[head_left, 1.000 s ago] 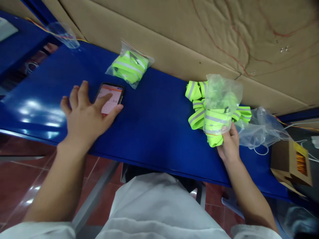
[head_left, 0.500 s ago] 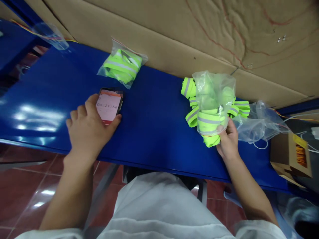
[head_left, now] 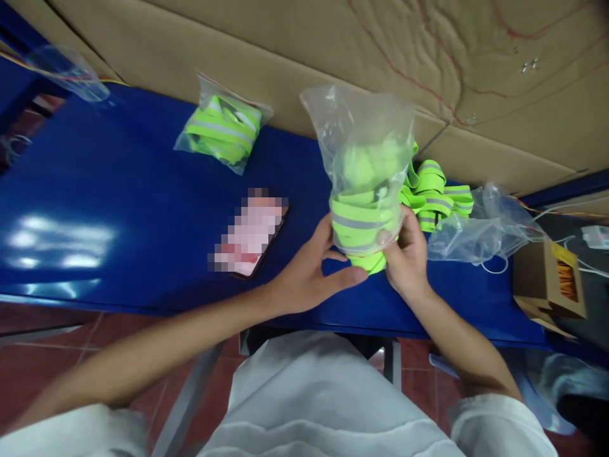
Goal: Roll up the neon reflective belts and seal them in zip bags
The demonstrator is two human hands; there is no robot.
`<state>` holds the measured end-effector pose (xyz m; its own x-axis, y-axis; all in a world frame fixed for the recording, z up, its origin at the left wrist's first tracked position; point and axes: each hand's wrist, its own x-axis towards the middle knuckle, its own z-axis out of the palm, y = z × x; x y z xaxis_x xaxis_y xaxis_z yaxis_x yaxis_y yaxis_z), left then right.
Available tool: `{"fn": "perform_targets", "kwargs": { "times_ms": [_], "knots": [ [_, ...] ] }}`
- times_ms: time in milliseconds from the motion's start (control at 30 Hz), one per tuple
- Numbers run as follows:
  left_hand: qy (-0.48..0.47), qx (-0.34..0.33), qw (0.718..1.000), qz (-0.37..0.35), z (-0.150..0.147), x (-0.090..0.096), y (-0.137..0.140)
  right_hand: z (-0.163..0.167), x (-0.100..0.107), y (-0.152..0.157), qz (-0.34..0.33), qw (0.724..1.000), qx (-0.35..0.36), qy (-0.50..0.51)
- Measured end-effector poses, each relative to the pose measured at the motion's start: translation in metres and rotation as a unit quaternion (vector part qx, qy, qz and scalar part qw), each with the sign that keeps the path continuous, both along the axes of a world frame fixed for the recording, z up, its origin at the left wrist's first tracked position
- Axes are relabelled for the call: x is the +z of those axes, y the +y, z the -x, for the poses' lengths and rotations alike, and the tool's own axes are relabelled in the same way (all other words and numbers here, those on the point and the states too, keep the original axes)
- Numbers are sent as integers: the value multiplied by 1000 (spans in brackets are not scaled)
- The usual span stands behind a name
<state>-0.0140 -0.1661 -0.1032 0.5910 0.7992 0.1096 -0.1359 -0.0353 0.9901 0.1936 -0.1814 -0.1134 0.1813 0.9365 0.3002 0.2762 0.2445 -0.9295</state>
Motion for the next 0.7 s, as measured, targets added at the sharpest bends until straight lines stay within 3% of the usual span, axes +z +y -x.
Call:
{"fn": "perform_targets", "kwargs": {
  "times_ms": [100,267,500,567,700],
  "knots": [
    [-51,39,997,38,-18,-14,12,10,-15,-5,-24,997,-28,-65],
    [-1,34,997,-69,-4,-31,30,-3,-34,-8,-11,984,6,-175],
    [114,43,981,-148,0,-29,16,-40,1,0,92,941,227,-234],
    [125,41,981,-140,-3,-28,12,-43,7,0,106,937,245,-227],
    [161,45,975,-148,-1,-28,9,-40,-4,-2,76,956,197,-203]
  ]
}}
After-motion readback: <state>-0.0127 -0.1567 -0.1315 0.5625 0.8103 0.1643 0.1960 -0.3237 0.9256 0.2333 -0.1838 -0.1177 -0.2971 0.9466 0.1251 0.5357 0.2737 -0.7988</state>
